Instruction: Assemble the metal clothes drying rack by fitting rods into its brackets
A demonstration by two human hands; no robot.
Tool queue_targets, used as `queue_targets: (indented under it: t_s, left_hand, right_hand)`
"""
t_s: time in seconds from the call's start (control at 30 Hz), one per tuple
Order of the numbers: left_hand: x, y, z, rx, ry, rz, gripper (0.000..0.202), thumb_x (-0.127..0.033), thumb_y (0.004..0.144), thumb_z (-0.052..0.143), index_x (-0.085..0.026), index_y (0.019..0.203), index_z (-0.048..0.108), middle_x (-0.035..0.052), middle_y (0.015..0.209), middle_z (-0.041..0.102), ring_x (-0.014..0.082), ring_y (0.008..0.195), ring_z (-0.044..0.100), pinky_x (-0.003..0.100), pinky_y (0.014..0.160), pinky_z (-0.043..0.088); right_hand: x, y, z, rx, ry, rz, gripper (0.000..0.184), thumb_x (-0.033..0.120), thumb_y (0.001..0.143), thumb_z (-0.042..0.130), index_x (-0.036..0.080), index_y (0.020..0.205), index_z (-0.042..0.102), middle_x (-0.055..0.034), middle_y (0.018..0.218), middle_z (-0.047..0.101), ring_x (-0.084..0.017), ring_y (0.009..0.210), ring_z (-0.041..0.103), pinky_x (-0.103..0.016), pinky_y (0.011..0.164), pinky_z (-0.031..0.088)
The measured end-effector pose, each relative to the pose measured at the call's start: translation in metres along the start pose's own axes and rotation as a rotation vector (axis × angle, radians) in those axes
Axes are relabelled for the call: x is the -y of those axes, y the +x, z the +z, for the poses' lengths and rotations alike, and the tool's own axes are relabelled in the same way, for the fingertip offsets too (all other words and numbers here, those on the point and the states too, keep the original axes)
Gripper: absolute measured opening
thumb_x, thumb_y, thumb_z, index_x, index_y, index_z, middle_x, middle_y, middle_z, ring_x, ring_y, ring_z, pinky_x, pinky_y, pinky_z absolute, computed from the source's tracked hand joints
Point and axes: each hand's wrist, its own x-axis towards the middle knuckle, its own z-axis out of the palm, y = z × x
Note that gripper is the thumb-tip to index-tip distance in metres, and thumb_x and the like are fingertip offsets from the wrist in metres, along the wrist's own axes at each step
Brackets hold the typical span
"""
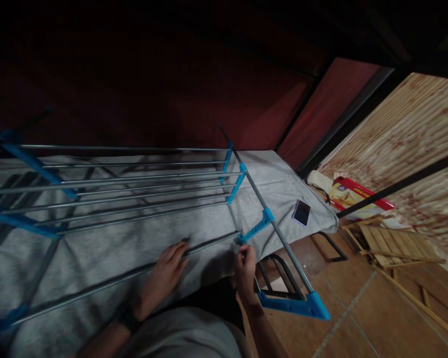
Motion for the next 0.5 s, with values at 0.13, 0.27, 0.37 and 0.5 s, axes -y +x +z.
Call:
queue_targets:
  t_s: [0.13,0.27,0.37,0.5]
  left_hand:
    - [-0.015,0.029,0.032,0.216,-0.048,0.022,0.040,-0.024,0.103,0.041,-0.013,0.139,0.057,0.0158,0.139,0.064,0.0291,0.130,0.059,0.048,0.111,0.048]
    - [-0.037,0.059,0.044,0.381,-0.085,0.043,0.046,-0.022,0.102,0.040,-0.012,0.146,0.052,0.0166,0.145,0.060,0.0278,0.136,0.055,0.046,0.117,0.043]
    - [-0.046,0.077,0.054,0.488,-0.085,0.024,0.051,-0.011,0.099,0.036,-0.012,0.148,0.051,0.0167,0.150,0.057,0.0262,0.141,0.052,0.044,0.120,0.041]
    - [-0.048,0.084,0.064,0.571,-0.097,0.001,0.071,0.008,0.085,0.031,-0.011,0.151,0.049,0.0165,0.155,0.052,0.0220,0.148,0.045,0.039,0.123,0.037]
  right_hand:
    - [-0.010,0.015,-0.015,-0.066,-0.211,-0.045,0.037,0.030,0.083,0.052,0.020,0.119,0.054,-0.0106,0.112,0.059,-0.028,0.111,0.055,-0.049,0.102,0.045]
    - [-0.018,0.030,-0.006,0.011,-0.263,-0.059,0.036,0.033,0.088,0.049,0.020,0.121,0.055,-0.0127,0.117,0.057,-0.028,0.115,0.055,-0.049,0.104,0.046]
    - [-0.023,0.038,0.006,0.033,-0.270,-0.003,0.024,0.035,0.092,0.046,0.021,0.108,0.057,-0.0106,0.105,0.060,-0.027,0.102,0.058,-0.046,0.097,0.049]
    - [-0.029,0.042,0.010,0.040,-0.261,-0.003,0.027,0.037,0.096,0.043,0.020,0.108,0.060,-0.0108,0.100,0.065,-0.026,0.098,0.060,-0.043,0.094,0.049]
